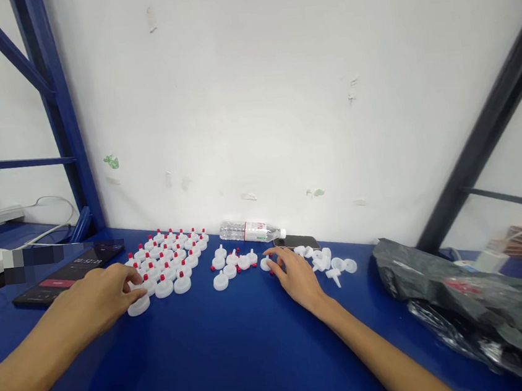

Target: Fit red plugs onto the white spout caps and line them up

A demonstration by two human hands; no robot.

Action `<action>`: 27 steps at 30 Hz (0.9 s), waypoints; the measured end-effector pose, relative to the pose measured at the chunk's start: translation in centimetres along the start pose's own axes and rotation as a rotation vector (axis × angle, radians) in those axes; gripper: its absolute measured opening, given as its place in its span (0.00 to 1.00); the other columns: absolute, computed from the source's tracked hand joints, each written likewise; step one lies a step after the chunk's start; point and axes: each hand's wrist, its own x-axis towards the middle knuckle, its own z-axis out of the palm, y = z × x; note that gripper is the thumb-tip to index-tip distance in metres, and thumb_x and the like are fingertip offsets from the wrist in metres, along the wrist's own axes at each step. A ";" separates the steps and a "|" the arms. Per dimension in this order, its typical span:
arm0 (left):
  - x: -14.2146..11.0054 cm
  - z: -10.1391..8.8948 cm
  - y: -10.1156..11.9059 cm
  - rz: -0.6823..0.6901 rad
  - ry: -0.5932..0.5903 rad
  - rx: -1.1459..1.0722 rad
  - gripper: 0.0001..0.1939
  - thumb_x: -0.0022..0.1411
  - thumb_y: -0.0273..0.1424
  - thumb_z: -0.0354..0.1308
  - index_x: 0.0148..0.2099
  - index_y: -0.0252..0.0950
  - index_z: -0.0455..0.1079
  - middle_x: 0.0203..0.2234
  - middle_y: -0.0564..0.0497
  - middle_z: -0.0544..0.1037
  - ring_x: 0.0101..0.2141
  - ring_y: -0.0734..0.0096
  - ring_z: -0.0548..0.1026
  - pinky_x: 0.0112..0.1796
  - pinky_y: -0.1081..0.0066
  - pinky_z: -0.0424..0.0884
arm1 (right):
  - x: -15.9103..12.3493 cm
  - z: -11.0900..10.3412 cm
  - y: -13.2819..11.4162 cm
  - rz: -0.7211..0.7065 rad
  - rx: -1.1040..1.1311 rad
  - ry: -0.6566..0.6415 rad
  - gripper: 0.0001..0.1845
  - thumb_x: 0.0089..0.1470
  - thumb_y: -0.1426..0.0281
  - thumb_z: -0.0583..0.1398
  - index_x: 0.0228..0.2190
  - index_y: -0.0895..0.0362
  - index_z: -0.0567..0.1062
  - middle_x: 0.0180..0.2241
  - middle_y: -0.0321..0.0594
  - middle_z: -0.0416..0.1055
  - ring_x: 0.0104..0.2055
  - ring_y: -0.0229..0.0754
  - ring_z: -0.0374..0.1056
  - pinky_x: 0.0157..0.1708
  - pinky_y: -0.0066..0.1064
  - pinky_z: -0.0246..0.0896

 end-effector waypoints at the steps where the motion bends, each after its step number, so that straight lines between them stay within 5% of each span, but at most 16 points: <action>1: 0.1 0.1 0.0 0.003 -0.014 0.024 0.22 0.58 0.45 0.53 0.47 0.37 0.77 0.36 0.42 0.83 0.37 0.48 0.78 0.38 0.61 0.65 | 0.1 0.0 0.1 0.005 0.038 0.015 0.11 0.66 0.64 0.56 0.46 0.48 0.77 0.30 0.34 0.70 0.33 0.42 0.69 0.35 0.32 0.58; 7: -0.8 -0.9 1.3 -0.039 -0.044 0.138 0.32 0.63 0.52 0.45 0.59 0.39 0.70 0.40 0.43 0.83 0.43 0.43 0.78 0.40 0.56 0.66 | 0.9 -1.1 -0.1 0.035 0.167 0.136 0.10 0.63 0.61 0.59 0.36 0.51 0.79 0.29 0.33 0.70 0.28 0.39 0.65 0.31 0.32 0.56; 15: -2.9 -3.1 4.3 -0.065 0.022 0.178 0.28 0.65 0.52 0.40 0.52 0.50 0.75 0.45 0.48 0.83 0.46 0.45 0.78 0.37 0.61 0.65 | 0.5 -1.3 0.1 0.048 0.057 0.040 0.09 0.61 0.62 0.62 0.37 0.51 0.81 0.35 0.36 0.74 0.38 0.43 0.71 0.38 0.33 0.59; 21: -3.6 -3.6 5.7 0.017 0.086 0.125 0.27 0.64 0.49 0.41 0.50 0.45 0.77 0.40 0.47 0.83 0.40 0.47 0.78 0.36 0.63 0.63 | 0.4 -1.9 -1.2 0.030 0.128 0.078 0.11 0.62 0.61 0.60 0.35 0.53 0.80 0.33 0.36 0.75 0.29 0.39 0.68 0.34 0.32 0.60; 27: -4.9 -2.2 8.5 0.150 0.037 -0.047 0.23 0.63 0.50 0.45 0.44 0.49 0.79 0.30 0.54 0.82 0.32 0.60 0.77 0.34 0.67 0.64 | -1.0 -1.7 -4.2 -0.138 0.225 -0.220 0.11 0.60 0.58 0.63 0.35 0.50 0.82 0.31 0.33 0.77 0.29 0.37 0.68 0.30 0.28 0.58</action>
